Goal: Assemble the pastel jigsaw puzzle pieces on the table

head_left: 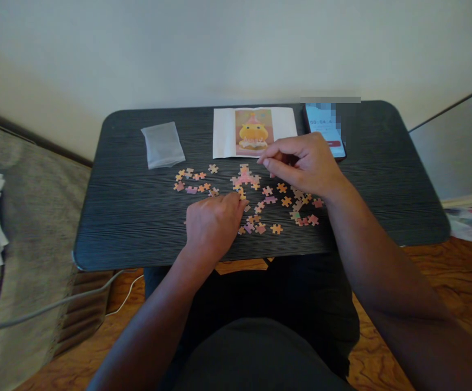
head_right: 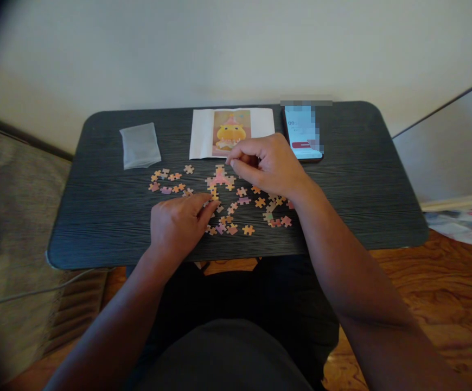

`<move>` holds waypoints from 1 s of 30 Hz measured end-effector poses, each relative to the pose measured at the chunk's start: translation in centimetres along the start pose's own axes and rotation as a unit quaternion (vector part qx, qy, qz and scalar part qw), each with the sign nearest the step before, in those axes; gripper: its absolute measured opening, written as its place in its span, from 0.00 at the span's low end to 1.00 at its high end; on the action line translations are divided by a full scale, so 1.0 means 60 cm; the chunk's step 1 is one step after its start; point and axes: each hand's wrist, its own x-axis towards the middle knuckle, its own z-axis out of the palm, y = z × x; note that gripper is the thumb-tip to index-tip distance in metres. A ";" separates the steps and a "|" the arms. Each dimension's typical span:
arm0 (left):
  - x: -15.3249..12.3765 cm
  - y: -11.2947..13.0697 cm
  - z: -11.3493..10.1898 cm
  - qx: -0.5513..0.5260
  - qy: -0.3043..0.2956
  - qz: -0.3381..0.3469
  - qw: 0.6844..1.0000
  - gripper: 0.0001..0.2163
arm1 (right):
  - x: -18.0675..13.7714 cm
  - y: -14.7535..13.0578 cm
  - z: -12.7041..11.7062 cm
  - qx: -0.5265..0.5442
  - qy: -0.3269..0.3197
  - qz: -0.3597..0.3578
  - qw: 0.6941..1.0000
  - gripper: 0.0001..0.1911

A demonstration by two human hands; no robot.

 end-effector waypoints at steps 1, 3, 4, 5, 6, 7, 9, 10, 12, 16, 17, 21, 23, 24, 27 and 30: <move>-0.001 0.001 0.000 -0.001 0.002 0.001 1.000 0.12 | 0.000 0.000 0.000 -0.002 0.000 -0.002 1.000 0.10; -0.003 0.002 0.001 -0.006 0.003 -0.003 1.000 0.12 | 0.000 0.001 -0.001 -0.006 0.000 -0.008 1.000 0.10; -0.003 0.002 0.002 -0.012 0.003 -0.008 1.000 0.12 | 0.000 0.000 -0.001 -0.007 -0.003 -0.010 1.000 0.10; -0.004 0.002 0.004 -0.019 0.000 -0.012 1.000 0.12 | 0.000 0.000 -0.001 -0.008 -0.011 -0.012 1.000 0.10; -0.004 0.001 0.005 -0.026 -0.003 -0.016 1.000 0.11 | 0.001 -0.001 0.000 -0.007 -0.023 -0.014 1.000 0.09; -0.004 0.000 0.007 -0.034 -0.006 -0.020 0.999 0.11 | 0.001 -0.002 0.001 -0.006 -0.039 -0.017 0.999 0.09; -0.005 -0.001 0.010 -0.048 -0.006 -0.021 0.999 0.10 | 0.003 -0.005 0.005 0.002 -0.079 -0.027 0.997 0.08; -0.005 -0.002 0.011 -0.052 -0.001 -0.019 0.998 0.10 | 0.004 -0.006 0.007 0.007 -0.099 -0.030 0.995 0.08; -0.006 -0.001 0.013 -0.054 0.023 -0.013 0.998 0.10 | 0.005 -0.008 0.012 0.018 -0.134 -0.029 0.990 0.10; -0.011 0.006 0.017 -0.051 0.082 -0.003 0.995 0.10 | 0.004 -0.006 0.017 0.041 -0.165 -0.016 0.985 0.09; -0.012 0.008 0.019 -0.051 0.094 0.000 0.994 0.10 | 0.003 -0.006 0.018 0.050 -0.169 -0.014 0.984 0.09; -0.015 0.021 0.025 -0.057 0.120 0.000 0.991 0.12 | 0.002 -0.006 0.020 0.100 -0.177 0.010 0.979 0.12; -0.018 0.029 0.028 -0.059 0.126 -0.007 0.990 0.14 | 0.001 -0.004 0.024 0.140 -0.177 0.035 0.974 0.14; -0.019 0.034 0.030 -0.057 0.132 -0.010 0.990 0.14 | 0.001 -0.002 0.027 0.166 -0.178 0.051 0.969 0.15; -0.026 0.046 0.033 -0.057 0.147 -0.019 0.987 0.13 | 0.000 0.004 0.032 0.232 -0.189 0.084 0.950 0.16; -0.035 0.048 0.029 -0.084 0.131 -0.027 0.987 0.12 | -0.001 0.005 0.030 0.235 -0.191 0.092 0.949 0.15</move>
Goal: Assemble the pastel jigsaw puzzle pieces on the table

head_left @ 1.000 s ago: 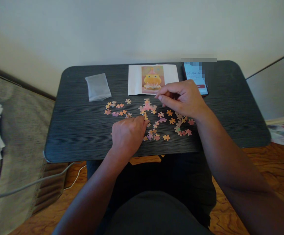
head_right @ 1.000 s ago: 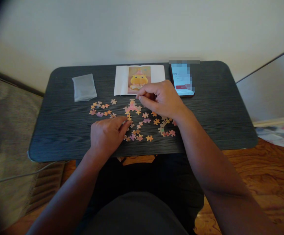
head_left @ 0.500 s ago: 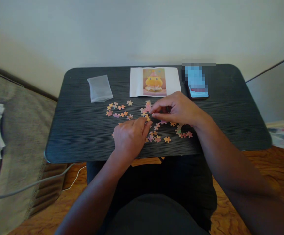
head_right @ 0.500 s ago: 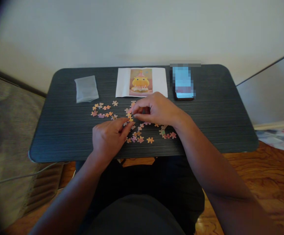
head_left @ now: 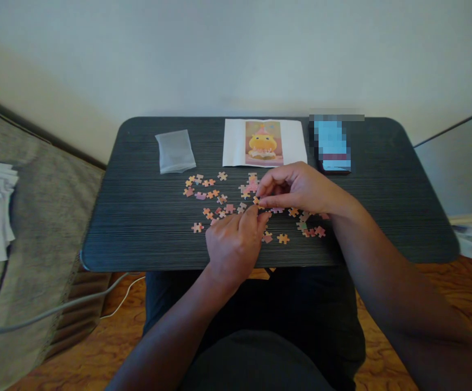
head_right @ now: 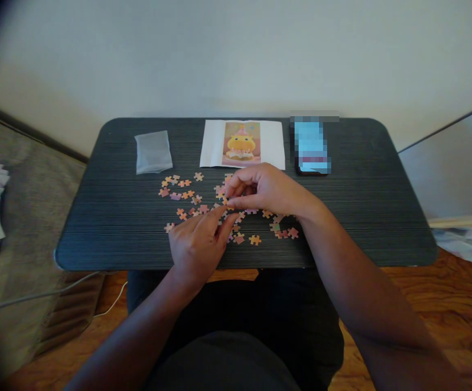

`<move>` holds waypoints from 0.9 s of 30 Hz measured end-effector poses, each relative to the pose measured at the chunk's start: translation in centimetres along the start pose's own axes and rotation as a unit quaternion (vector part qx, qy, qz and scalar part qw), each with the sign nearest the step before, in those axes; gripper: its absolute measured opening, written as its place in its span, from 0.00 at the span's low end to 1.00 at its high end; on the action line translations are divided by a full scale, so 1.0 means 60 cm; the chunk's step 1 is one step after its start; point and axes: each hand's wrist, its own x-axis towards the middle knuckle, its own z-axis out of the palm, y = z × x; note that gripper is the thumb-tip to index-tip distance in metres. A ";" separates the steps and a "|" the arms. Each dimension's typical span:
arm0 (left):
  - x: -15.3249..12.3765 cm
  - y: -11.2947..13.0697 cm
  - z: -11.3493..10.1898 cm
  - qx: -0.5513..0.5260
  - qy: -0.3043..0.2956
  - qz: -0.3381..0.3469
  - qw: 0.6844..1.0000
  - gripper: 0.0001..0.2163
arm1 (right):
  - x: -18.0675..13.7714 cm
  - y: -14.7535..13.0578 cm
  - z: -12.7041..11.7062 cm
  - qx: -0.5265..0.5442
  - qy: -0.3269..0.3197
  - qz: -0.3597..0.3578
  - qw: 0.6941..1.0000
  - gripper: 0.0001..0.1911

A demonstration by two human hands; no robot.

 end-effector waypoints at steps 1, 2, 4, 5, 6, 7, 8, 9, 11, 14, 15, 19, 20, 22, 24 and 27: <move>-0.001 -0.002 -0.004 -0.005 -0.011 -0.001 1.000 0.12 | -0.001 -0.002 -0.001 -0.014 0.006 0.001 1.000 0.14; -0.002 -0.006 -0.010 -0.006 -0.020 0.001 1.000 0.13 | -0.001 -0.004 -0.002 -0.035 0.013 0.002 0.999 0.13; 0.000 -0.017 -0.022 0.001 -0.033 0.002 0.999 0.13 | -0.001 -0.008 -0.002 -0.091 0.026 -0.005 0.995 0.12; 0.002 -0.023 -0.028 0.005 -0.038 -0.005 0.999 0.12 | 0.000 -0.010 -0.002 -0.122 0.031 -0.011 0.992 0.11; 0.005 -0.031 -0.034 0.007 -0.045 -0.015 0.999 0.11 | 0.001 -0.010 -0.002 -0.151 0.034 -0.020 0.988 0.11; 0.008 -0.038 -0.038 0.002 -0.056 -0.027 0.998 0.10 | 0.002 -0.010 -0.001 -0.174 0.035 -0.028 0.984 0.11; 0.011 -0.045 -0.041 -0.005 -0.063 -0.037 0.997 0.09 | 0.004 -0.010 -0.001 -0.192 0.036 -0.037 0.980 0.11; 0.014 -0.052 -0.042 -0.009 -0.067 -0.041 0.997 0.09 | 0.005 -0.009 0.000 -0.206 0.036 -0.044 0.977 0.11; 0.019 -0.062 -0.042 -0.014 -0.065 -0.036 0.997 0.08 | 0.007 -0.008 0.001 -0.226 0.035 -0.048 0.972 0.11; 0.021 -0.071 -0.036 -0.020 -0.054 -0.004 0.998 0.07 | 0.006 -0.010 0.004 -0.245 0.040 -0.029 0.968 0.11; 0.022 -0.073 -0.034 -0.025 -0.050 0.008 0.998 0.07 | 0.006 -0.011 0.005 -0.250 0.043 -0.021 0.967 0.12; 0.022 -0.078 -0.026 -0.049 -0.025 0.040 0.998 0.07 | 0.006 -0.015 0.008 -0.255 0.041 -0.003 0.966 0.12; 0.023 -0.079 -0.024 -0.055 -0.021 0.043 0.997 0.07 | 0.006 -0.015 0.008 -0.253 0.040 -0.003 0.967 0.12; 0.025 -0.081 -0.021 -0.063 -0.018 0.047 0.997 0.08 | 0.008 -0.015 0.009 -0.250 0.039 -0.003 0.967 0.12; 0.027 -0.082 -0.019 -0.064 -0.020 0.051 0.996 0.08 | 0.008 -0.015 0.009 -0.246 0.042 -0.001 0.968 0.12; 0.028 -0.082 -0.020 -0.062 -0.021 0.054 0.996 0.08 | 0.007 -0.016 0.008 -0.227 0.047 0.005 0.973 0.12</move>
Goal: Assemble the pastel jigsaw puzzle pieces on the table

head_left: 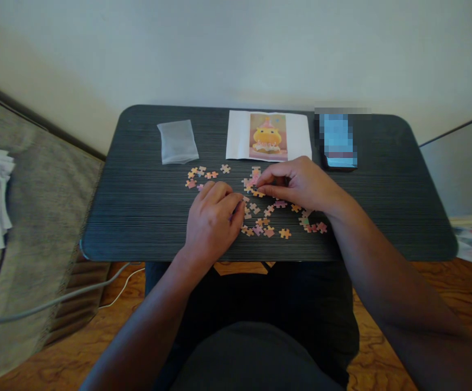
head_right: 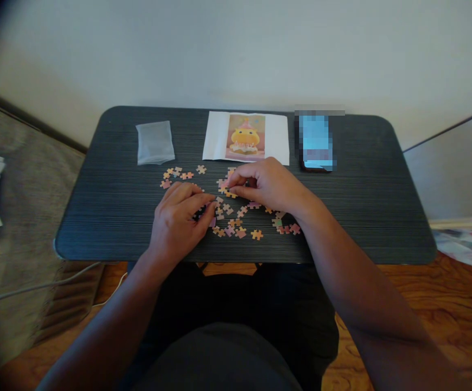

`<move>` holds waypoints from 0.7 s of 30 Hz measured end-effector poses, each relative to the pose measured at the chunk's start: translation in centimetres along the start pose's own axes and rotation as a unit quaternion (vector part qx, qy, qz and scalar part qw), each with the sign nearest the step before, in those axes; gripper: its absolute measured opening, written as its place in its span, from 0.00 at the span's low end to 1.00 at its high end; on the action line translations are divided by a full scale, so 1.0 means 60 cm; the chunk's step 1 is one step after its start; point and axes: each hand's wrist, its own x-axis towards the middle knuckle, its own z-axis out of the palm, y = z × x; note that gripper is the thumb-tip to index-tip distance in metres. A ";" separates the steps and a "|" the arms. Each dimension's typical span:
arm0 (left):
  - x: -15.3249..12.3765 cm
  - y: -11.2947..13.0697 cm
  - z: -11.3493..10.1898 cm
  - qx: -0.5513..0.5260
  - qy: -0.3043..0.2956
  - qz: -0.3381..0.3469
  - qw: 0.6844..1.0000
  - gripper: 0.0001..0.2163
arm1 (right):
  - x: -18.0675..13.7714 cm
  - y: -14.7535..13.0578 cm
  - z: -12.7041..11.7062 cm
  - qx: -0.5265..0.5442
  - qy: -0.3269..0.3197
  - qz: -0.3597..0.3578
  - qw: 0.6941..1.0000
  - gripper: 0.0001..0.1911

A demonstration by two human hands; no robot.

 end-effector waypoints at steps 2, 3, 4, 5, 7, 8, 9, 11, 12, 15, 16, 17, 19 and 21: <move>-0.002 0.001 -0.003 0.002 -0.006 0.000 1.000 0.08 | -0.002 0.000 -0.001 0.023 0.000 0.005 1.000 0.12; -0.004 0.001 -0.006 0.004 -0.009 -0.002 1.000 0.08 | -0.004 0.000 -0.002 0.038 -0.003 0.010 0.999 0.13; -0.008 0.000 -0.010 0.007 -0.011 -0.005 1.000 0.08 | -0.005 0.000 -0.003 0.055 -0.008 0.016 0.998 0.13; -0.012 -0.001 -0.015 0.009 -0.012 -0.009 1.000 0.08 | -0.007 0.000 -0.004 0.070 -0.016 0.022 0.997 0.13; -0.023 -0.008 -0.025 0.010 -0.007 -0.022 1.000 0.07 | -0.009 0.000 -0.006 0.086 -0.031 0.023 0.996 0.13; -0.030 -0.013 -0.031 0.009 -0.001 -0.030 1.000 0.06 | -0.010 0.000 -0.007 0.081 -0.036 0.018 0.996 0.12; -0.037 -0.018 -0.037 0.010 0.005 -0.039 0.999 0.05 | -0.010 0.000 -0.008 0.070 -0.038 0.010 0.997 0.11; -0.051 -0.026 -0.048 0.013 0.022 -0.060 0.998 0.05 | -0.010 0.000 -0.008 0.044 -0.037 -0.008 0.998 0.08; -0.057 -0.027 -0.054 0.013 0.031 -0.071 0.997 0.05 | -0.010 -0.001 -0.007 0.036 -0.036 -0.017 0.999 0.08; -0.071 -0.013 -0.067 -0.011 0.046 -0.097 0.994 0.04 | -0.010 -0.005 -0.001 0.038 -0.039 -0.052 0.997 0.07; -0.072 -0.003 -0.069 -0.029 0.042 -0.100 0.994 0.04 | -0.010 -0.008 0.002 0.044 -0.042 -0.067 0.996 0.07; -0.073 0.009 -0.070 -0.055 0.037 -0.096 0.993 0.04 | -0.010 -0.011 0.004 0.050 -0.045 -0.083 0.994 0.07; -0.069 0.033 -0.065 -0.112 0.011 -0.096 0.989 0.07 | -0.010 -0.017 0.011 0.065 -0.049 -0.112 0.990 0.07; -0.061 0.053 -0.053 -0.146 -0.023 -0.091 0.985 0.09 | -0.008 -0.021 0.017 0.075 -0.050 -0.134 0.987 0.08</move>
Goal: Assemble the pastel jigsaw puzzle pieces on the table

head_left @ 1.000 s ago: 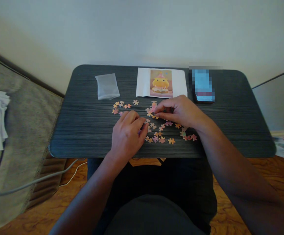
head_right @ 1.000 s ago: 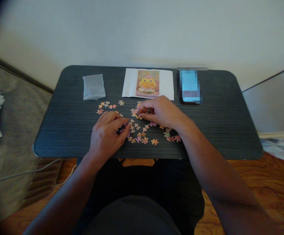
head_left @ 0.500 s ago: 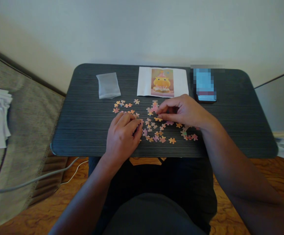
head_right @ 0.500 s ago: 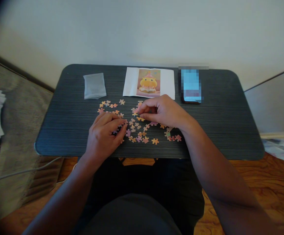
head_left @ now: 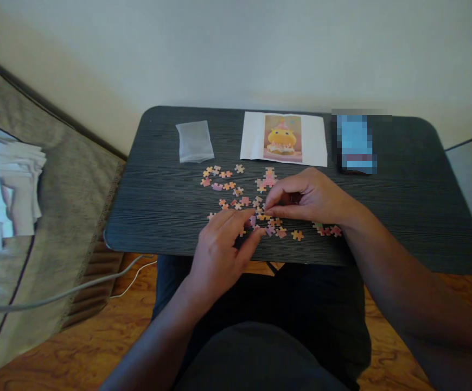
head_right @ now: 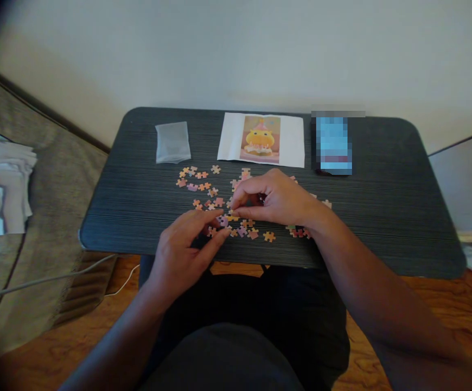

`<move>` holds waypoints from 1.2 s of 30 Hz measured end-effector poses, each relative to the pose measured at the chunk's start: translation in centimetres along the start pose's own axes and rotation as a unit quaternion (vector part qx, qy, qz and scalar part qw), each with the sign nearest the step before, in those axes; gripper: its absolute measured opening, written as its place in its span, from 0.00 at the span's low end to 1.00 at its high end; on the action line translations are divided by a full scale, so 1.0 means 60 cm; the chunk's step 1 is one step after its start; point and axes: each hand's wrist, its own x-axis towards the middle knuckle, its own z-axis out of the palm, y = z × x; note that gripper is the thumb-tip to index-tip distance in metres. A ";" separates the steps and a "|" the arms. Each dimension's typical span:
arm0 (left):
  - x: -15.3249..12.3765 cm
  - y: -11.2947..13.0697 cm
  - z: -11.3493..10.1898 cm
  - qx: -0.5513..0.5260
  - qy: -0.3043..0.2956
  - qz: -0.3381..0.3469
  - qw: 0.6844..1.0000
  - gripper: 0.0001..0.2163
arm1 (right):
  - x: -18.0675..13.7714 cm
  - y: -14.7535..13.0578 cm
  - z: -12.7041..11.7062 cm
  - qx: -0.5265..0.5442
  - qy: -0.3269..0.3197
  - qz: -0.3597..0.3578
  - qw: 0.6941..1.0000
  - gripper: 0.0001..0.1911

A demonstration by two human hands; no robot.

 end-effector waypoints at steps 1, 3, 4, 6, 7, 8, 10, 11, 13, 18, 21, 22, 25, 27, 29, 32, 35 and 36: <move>0.004 0.005 0.008 -0.013 -0.004 0.001 1.000 0.08 | 0.001 0.000 0.003 0.002 0.000 -0.010 1.000 0.09; 0.014 0.009 0.021 -0.025 0.008 -0.005 1.000 0.03 | 0.004 0.001 0.007 0.003 0.000 -0.029 1.000 0.10; 0.018 0.008 0.024 -0.029 0.013 -0.009 0.999 0.02 | 0.004 0.002 0.009 0.003 0.000 -0.037 0.999 0.11; 0.027 0.001 0.022 -0.039 0.012 -0.027 0.999 0.03 | 0.004 0.004 0.010 -0.003 0.005 -0.040 0.999 0.12; 0.031 -0.005 0.015 -0.044 0.010 -0.043 0.998 0.04 | 0.003 0.005 0.009 -0.008 0.011 -0.034 0.999 0.12; 0.034 -0.013 0.006 -0.045 0.009 -0.062 0.997 0.05 | 0.001 0.005 0.007 -0.015 0.023 -0.023 0.999 0.12; 0.039 -0.034 -0.019 -0.034 0.022 -0.103 0.994 0.06 | -0.004 0.004 -0.002 -0.032 0.063 0.017 0.997 0.12; 0.042 -0.047 -0.034 -0.022 0.028 -0.125 0.991 0.07 | -0.008 0.003 -0.009 -0.042 0.093 0.041 0.994 0.12; 0.049 -0.074 -0.060 0.000 0.036 -0.150 0.988 0.07 | -0.018 0.003 -0.025 -0.072 0.154 0.091 0.981 0.12; 0.070 -0.127 -0.087 0.045 0.007 -0.132 0.990 0.08 | -0.041 0.012 -0.066 -0.145 0.239 0.136 0.950 0.12; 0.081 -0.140 -0.084 0.043 -0.014 -0.124 0.991 0.07 | -0.049 0.021 -0.079 -0.143 0.229 0.142 0.952 0.11; 0.083 -0.143 -0.083 0.047 -0.015 -0.126 0.991 0.06 | -0.050 0.024 -0.081 -0.142 0.223 0.145 0.954 0.10; 0.087 -0.149 -0.082 0.060 -0.010 -0.132 0.989 0.05 | -0.053 0.031 -0.084 -0.138 0.205 0.153 0.957 0.10; 0.090 -0.151 -0.083 0.057 0.007 -0.136 0.989 0.06 | -0.055 0.035 -0.089 -0.128 0.198 0.158 0.959 0.11; 0.099 -0.149 -0.084 0.053 0.027 -0.133 0.989 0.06 | -0.060 0.038 -0.098 -0.110 0.191 0.166 0.961 0.11; 0.129 -0.140 -0.087 0.068 0.032 -0.094 0.993 0.05 | -0.074 0.040 -0.120 -0.119 0.167 0.192 0.960 0.12; 0.173 -0.132 -0.089 0.091 -0.018 -0.019 0.996 0.05 | -0.096 0.045 -0.143 -0.151 0.148 0.214 0.954 0.12; 0.189 -0.132 -0.087 0.097 -0.040 0.001 0.994 0.05 | -0.105 0.048 -0.148 -0.153 0.145 0.217 0.953 0.12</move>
